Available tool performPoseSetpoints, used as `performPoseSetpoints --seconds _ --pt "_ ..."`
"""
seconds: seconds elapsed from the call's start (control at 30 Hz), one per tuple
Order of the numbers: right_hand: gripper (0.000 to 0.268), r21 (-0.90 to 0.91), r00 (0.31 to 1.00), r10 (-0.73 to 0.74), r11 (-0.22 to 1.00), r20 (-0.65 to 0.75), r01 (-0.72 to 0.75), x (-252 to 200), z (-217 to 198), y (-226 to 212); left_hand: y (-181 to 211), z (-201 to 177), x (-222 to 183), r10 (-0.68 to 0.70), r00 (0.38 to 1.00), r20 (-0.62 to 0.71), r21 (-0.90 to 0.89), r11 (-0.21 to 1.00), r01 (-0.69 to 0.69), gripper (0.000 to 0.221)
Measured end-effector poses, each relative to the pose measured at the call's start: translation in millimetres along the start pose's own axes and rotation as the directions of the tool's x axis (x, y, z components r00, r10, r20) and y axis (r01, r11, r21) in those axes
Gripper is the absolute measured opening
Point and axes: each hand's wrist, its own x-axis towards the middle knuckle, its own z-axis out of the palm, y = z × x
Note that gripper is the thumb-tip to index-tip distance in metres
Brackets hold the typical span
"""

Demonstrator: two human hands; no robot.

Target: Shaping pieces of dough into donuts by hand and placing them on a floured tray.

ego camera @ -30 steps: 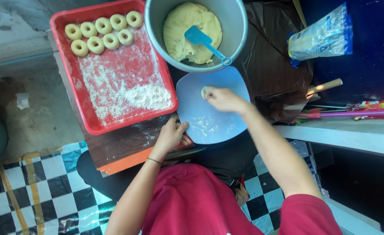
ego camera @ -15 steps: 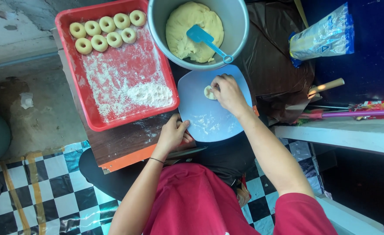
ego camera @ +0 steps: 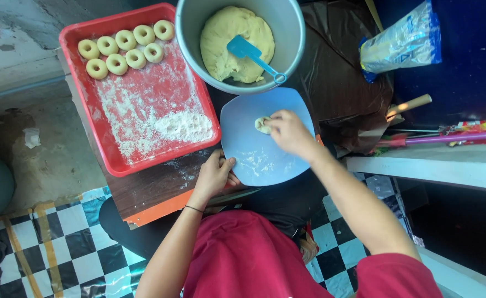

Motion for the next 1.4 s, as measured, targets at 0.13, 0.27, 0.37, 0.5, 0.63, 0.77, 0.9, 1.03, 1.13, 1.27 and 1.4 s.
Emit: performPoseSetpoints --seconds 0.13,0.27,0.37,0.5,0.63,0.77,0.9,1.03,1.13,1.27,1.4 --pt "0.021 0.005 0.978 0.207 0.978 0.013 -0.207 18.8 -23.1 -14.1 -3.3 0.4 0.8 0.013 1.000 0.008 0.012 1.000 -0.013 0.040" --pt "0.015 -0.017 0.991 0.132 0.991 -0.031 -0.132 22.1 -8.0 -24.5 -4.0 3.0 1.8 0.020 1.000 -0.010 -0.018 1.000 -0.020 0.039" --pt "0.005 -0.145 0.996 -0.056 0.988 -0.075 0.044 10.2 -2.2 -18.4 -4.3 2.3 1.5 0.023 1.000 -0.016 -0.019 1.000 -0.023 0.038" --pt "0.015 -0.409 0.967 -0.233 0.896 -0.105 0.172 -11.9 -11.4 -21.2 1.7 0.8 -0.4 0.009 1.000 -0.009 -0.021 1.000 -0.009 0.038" --pt "0.025 -0.424 0.979 -0.186 0.896 -0.081 0.135 -15.3 9.9 -3.8 1.6 -0.1 1.3 0.010 1.000 0.004 -0.017 1.000 -0.010 0.038" --pt "0.027 -0.094 0.998 0.021 0.995 0.056 -0.016 -0.6 -15.8 -8.5 6.3 -1.2 -2.8 -0.009 1.000 0.013 -0.027 1.000 0.009 0.037" --pt "0.023 0.203 0.921 0.389 0.903 -0.007 -0.379 -0.6 -27.2 2.6 1.1 -1.9 -1.1 0.030 1.000 0.002 -0.023 0.999 -0.030 0.036" --pt "0.017 0.112 0.946 0.285 0.956 -0.154 -0.270 -17.1 16.2 -1.5 1.7 -1.2 -0.3 0.019 1.000 0.000 0.011 1.000 -0.019 0.035" --pt "0.024 -0.082 0.956 0.054 0.993 -0.287 -0.080 -28.0 14.2 -40.8 -4.0 -0.1 -2.2 0.022 1.000 -0.002 0.000 1.000 -0.022 0.035" --pt "0.048 -0.317 0.998 0.041 0.947 -0.041 -0.052 -26.5 7.1 -64.8 -0.4 -2.1 0.9 0.028 0.999 0.017 -0.015 1.000 -0.028 0.033" --pt "0.054 -0.308 0.995 0.080 0.950 0.053 -0.060 -18.2 8.9 -50.5 1.0 -1.8 -0.4 0.026 1.000 0.014 -0.023 0.999 -0.025 0.032"
